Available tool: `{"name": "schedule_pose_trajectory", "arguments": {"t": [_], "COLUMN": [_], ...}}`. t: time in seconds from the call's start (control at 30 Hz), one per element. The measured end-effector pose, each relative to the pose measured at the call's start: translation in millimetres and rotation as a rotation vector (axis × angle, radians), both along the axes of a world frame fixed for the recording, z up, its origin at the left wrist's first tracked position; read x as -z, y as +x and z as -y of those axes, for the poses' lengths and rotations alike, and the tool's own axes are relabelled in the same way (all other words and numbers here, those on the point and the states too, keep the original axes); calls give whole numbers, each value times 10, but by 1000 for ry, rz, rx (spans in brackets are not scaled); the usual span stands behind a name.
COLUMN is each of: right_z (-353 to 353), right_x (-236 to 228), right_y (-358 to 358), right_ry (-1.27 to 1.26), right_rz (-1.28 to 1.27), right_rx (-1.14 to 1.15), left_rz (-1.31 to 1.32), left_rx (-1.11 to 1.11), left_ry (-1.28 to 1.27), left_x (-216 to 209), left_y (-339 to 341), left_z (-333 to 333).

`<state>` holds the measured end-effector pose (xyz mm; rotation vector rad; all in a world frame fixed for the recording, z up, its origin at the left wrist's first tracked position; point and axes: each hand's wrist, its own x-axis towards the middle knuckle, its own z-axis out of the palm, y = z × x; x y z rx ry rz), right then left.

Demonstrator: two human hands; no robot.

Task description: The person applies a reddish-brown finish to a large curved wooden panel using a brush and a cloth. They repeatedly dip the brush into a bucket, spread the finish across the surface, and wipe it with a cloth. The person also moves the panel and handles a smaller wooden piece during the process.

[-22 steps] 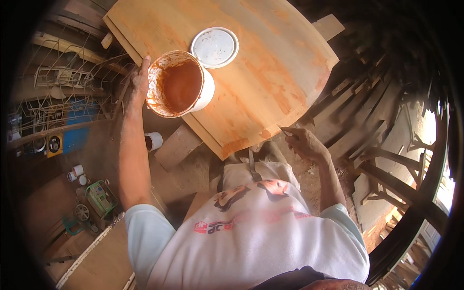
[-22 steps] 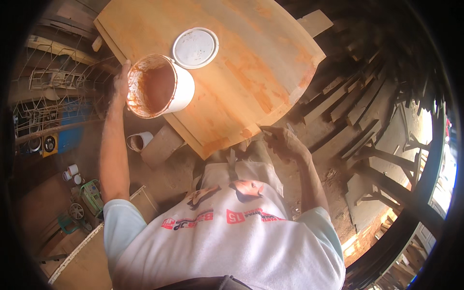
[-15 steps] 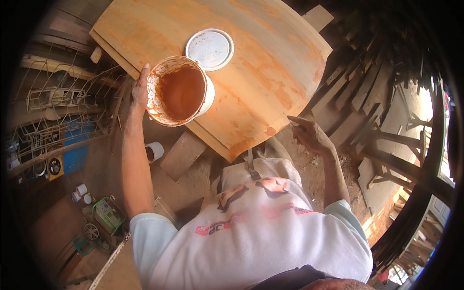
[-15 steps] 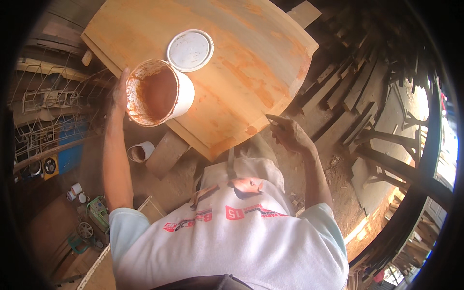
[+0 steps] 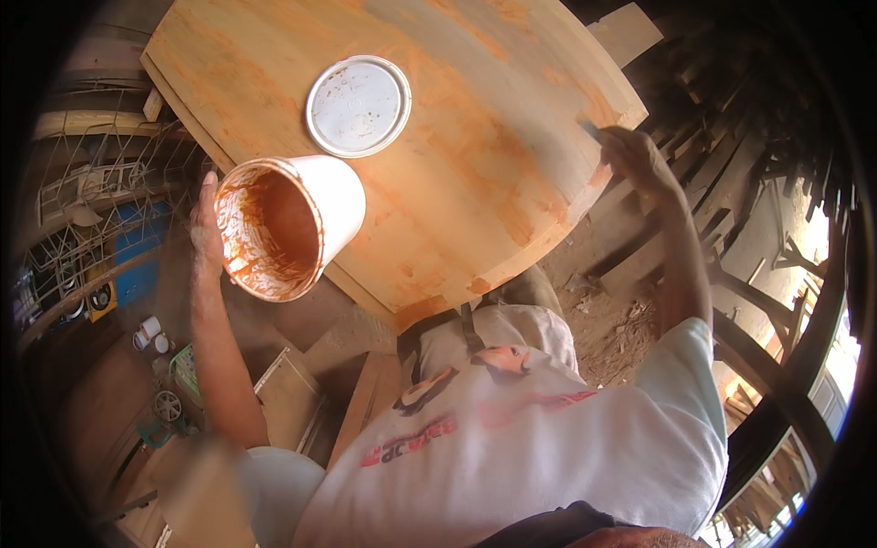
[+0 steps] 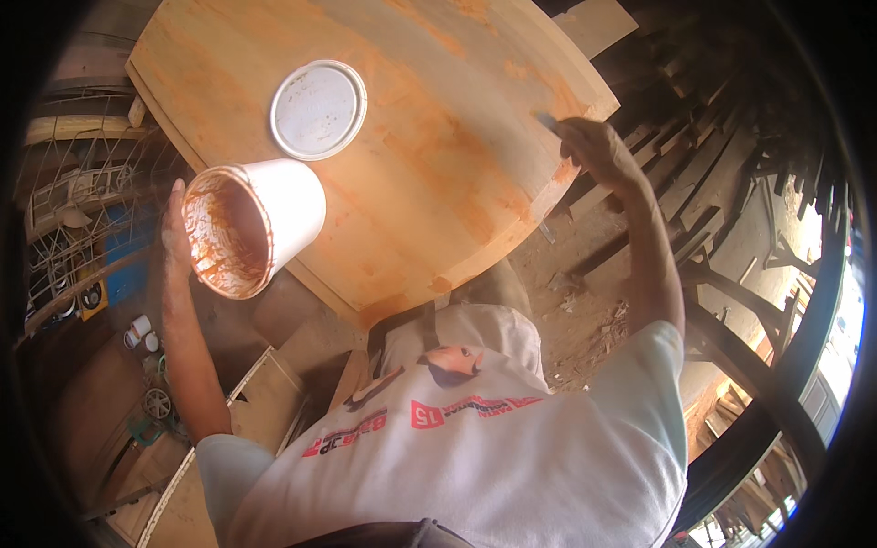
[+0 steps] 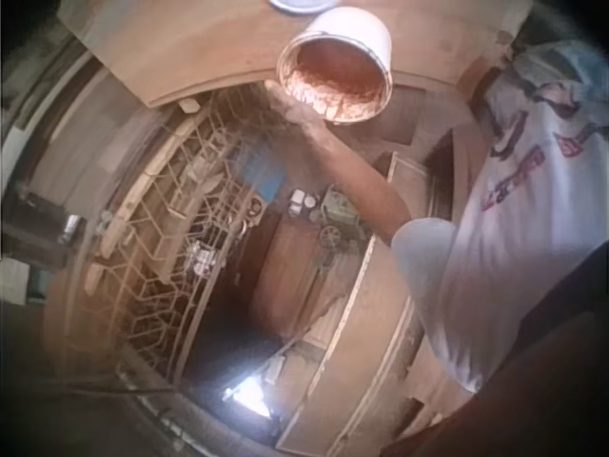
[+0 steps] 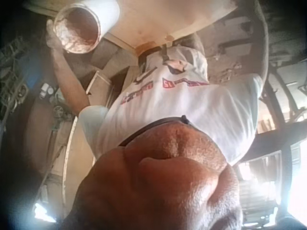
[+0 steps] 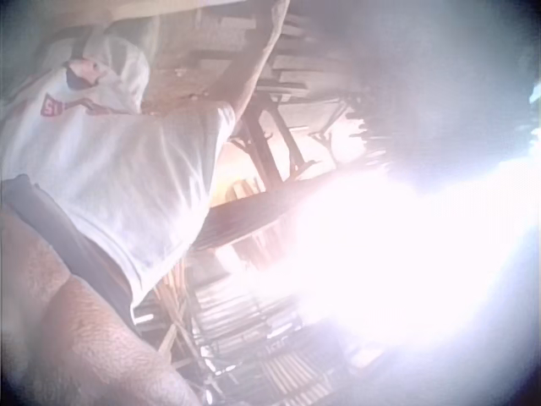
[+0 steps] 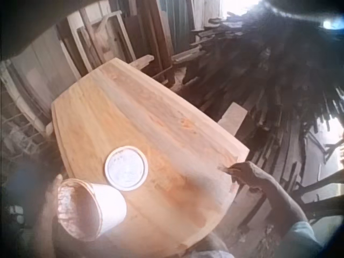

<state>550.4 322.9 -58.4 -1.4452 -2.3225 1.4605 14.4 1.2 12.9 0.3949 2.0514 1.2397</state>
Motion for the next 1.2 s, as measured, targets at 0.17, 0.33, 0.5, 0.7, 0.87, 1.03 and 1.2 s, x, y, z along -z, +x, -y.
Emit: {"name": "schedule_pose_trajectory", "arguments": {"t": [0.17,0.33,0.5,0.7,0.87,1.03,1.2], "right_z": [-1352,-2096,-2025,-2012,-1747,-900,-184], "right_x": [215,348,203,-32,21,-202,-14], "right_y": [-245,-704,-1036,-990,-889,-988,-766], "right_ry": [59,61,240,228,100,-180,-292], "right_rz": [28,95,313,197,-33,160,21], "right_rx": [-329,-480,-549,-604,-546,-421,-378], "left_rz": [-2,-123,-253,-259,-334,-435,-353], "left_rx": [-72,-65,-108,-198,-192,-122,-159], "left_ry": [-61,-175,-210,-225,-278,-326,-288], "left_x": [37,-103,-96,-84,-159,-152,-16], "left_y": [-120,-27,31,103,173,115,-49], "left_z": [136,43,58,10,-20,-7,132]}}
